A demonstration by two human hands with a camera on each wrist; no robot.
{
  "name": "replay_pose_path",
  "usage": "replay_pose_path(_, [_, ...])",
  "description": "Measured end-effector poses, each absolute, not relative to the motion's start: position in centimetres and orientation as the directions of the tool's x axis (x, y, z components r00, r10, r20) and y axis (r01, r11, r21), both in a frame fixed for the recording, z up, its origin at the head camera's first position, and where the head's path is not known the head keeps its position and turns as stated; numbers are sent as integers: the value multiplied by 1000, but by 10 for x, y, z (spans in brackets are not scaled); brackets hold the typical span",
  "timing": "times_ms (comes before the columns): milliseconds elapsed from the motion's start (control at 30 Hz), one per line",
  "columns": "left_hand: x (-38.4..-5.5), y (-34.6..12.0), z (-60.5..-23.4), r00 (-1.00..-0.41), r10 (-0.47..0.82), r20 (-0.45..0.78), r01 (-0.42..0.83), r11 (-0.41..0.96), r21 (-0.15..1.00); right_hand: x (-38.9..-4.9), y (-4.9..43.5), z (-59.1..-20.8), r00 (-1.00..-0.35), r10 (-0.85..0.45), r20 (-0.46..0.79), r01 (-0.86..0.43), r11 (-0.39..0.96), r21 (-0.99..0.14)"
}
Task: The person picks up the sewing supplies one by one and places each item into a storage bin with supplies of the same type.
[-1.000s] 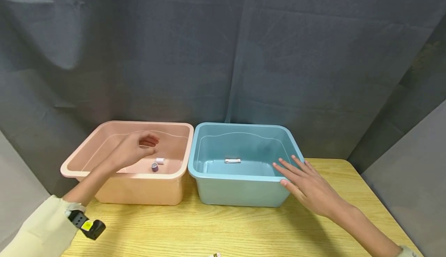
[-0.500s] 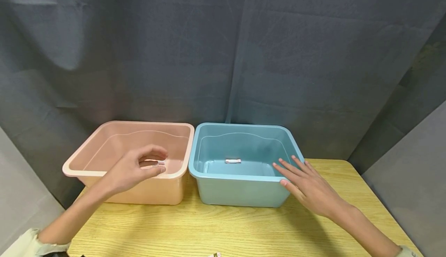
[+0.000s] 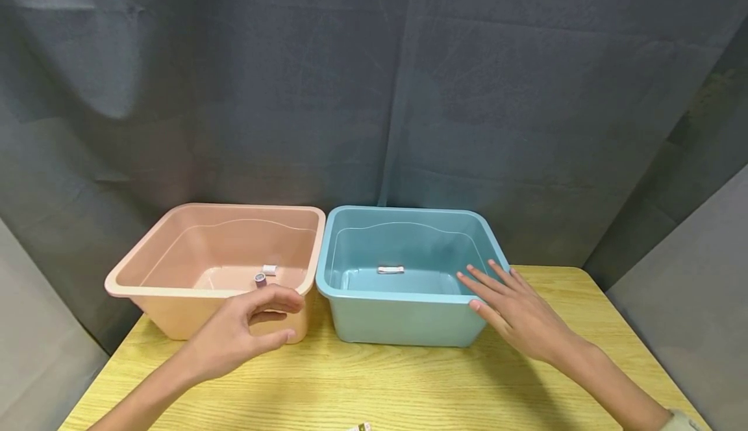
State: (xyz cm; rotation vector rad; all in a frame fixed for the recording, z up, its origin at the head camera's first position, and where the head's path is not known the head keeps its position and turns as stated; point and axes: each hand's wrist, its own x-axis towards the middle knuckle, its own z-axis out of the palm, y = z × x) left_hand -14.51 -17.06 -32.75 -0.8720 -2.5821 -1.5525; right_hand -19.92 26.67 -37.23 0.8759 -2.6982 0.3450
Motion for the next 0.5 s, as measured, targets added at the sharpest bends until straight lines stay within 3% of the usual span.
replay_pose_path(333, [-127, -151, -352, -816, 509, 273, 485, 348, 802, -198, 267, -371, -777, -534, 333, -600, 788, -138])
replay_pose_path(500, [-119, -144, -367, -817, 547, 183, 412, 332, 849, -199, 268, -371, -780, -533, 329, -599, 787, -146])
